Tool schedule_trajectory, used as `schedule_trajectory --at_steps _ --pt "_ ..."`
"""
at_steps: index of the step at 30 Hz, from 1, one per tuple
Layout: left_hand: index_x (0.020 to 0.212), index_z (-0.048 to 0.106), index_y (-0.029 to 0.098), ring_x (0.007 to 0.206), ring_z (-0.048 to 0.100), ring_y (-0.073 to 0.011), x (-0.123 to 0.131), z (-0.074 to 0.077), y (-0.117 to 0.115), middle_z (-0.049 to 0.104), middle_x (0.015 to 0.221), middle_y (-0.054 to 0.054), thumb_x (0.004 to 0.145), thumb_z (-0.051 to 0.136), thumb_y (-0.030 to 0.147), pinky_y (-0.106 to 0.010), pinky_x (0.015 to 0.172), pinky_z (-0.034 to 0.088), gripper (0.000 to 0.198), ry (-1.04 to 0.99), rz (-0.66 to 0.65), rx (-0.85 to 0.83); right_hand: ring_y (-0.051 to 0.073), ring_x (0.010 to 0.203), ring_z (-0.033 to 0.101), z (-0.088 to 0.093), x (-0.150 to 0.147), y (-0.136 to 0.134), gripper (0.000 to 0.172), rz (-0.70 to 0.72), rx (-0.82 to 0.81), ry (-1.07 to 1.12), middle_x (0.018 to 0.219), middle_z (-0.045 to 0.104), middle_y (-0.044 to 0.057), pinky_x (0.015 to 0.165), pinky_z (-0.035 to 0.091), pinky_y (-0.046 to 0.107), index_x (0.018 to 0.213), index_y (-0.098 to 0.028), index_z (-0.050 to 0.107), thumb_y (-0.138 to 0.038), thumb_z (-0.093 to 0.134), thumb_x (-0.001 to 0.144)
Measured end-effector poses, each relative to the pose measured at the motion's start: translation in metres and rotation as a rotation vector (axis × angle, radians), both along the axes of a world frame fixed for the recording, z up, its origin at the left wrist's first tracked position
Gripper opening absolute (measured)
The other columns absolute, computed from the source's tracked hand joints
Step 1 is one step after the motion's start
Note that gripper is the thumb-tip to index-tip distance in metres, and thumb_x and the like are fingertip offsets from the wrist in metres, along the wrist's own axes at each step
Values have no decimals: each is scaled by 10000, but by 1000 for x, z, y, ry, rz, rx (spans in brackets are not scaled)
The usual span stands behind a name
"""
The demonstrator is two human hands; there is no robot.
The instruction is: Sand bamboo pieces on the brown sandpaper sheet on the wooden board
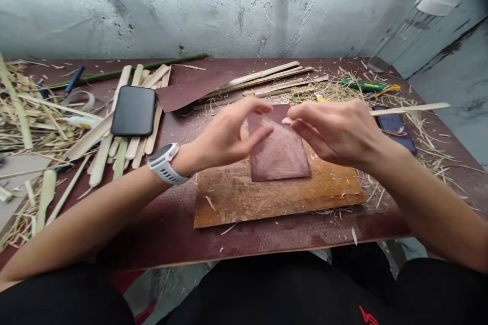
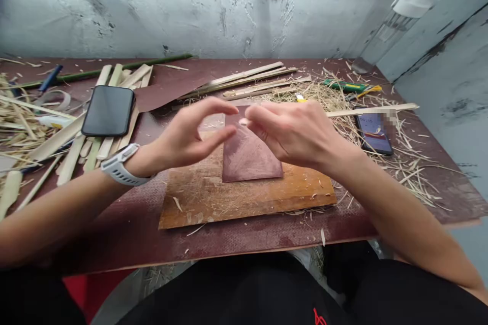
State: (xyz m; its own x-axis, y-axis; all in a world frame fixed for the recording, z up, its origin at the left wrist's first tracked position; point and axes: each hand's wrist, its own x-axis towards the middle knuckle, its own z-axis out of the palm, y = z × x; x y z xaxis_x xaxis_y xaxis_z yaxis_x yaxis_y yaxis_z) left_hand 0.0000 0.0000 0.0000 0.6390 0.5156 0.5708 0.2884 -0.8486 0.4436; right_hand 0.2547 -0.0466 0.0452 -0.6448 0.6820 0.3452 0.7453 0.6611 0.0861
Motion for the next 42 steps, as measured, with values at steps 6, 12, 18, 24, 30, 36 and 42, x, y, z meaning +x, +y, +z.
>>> schedule_trajectory --at_steps 6,12,18,24,30,36,42 --pt "1491 534 117 1486 504 -362 -13 -36 -2 489 1608 -211 1011 574 660 -527 1243 428 726 474 -18 -49 182 848 692 -39 7 -1 295 -38 -225 -98 1053 797 24 651 341 306 1259 -282 711 -375 480 1100" --pt "1576 466 75 1577 374 -362 -9 -38 -12 385 1676 -207 958 514 816 -495 1325 295 966 621 9 -15 168 806 647 -47 -4 -16 272 14 -349 -151 1026 759 62 620 301 321 1154 -207 727 -278 473 1086" --pt "1628 397 101 1600 319 -374 -8 -38 -16 308 1706 -201 944 458 866 -566 1336 224 1028 675 16 -21 168 740 551 -51 -5 -18 297 -155 -252 -211 916 677 49 603 221 334 1179 -269 758 -273 481 1071" --pt "1627 397 96 1610 299 -364 -10 -42 -15 292 1713 -188 943 399 890 -579 1341 188 1047 669 15 -27 140 696 512 -53 -9 -19 286 -29 -345 -166 930 681 16 592 189 327 1217 -299 754 -257 526 1049" --pt "1639 385 120 1617 283 -353 -11 -42 -15 283 1717 -167 925 363 918 -584 1341 190 1071 671 24 -38 159 697 492 -55 -7 -22 234 -105 -148 -186 854 633 22 608 202 331 1118 -250 766 -237 548 1035" --pt "1630 407 125 1611 299 -347 -10 -41 -14 275 1717 -161 929 343 919 -568 1344 197 1061 673 25 -35 174 736 516 -62 -11 -30 214 17 -152 -182 885 638 26 668 271 343 1135 -233 742 -197 562 1025" --pt "1633 401 119 1605 314 -353 -9 -40 -13 286 1713 -159 919 327 933 -582 1338 206 1085 690 33 -22 171 742 511 -63 -4 -26 240 -32 -85 -166 909 654 39 670 275 336 1177 -201 740 -177 556 1026"
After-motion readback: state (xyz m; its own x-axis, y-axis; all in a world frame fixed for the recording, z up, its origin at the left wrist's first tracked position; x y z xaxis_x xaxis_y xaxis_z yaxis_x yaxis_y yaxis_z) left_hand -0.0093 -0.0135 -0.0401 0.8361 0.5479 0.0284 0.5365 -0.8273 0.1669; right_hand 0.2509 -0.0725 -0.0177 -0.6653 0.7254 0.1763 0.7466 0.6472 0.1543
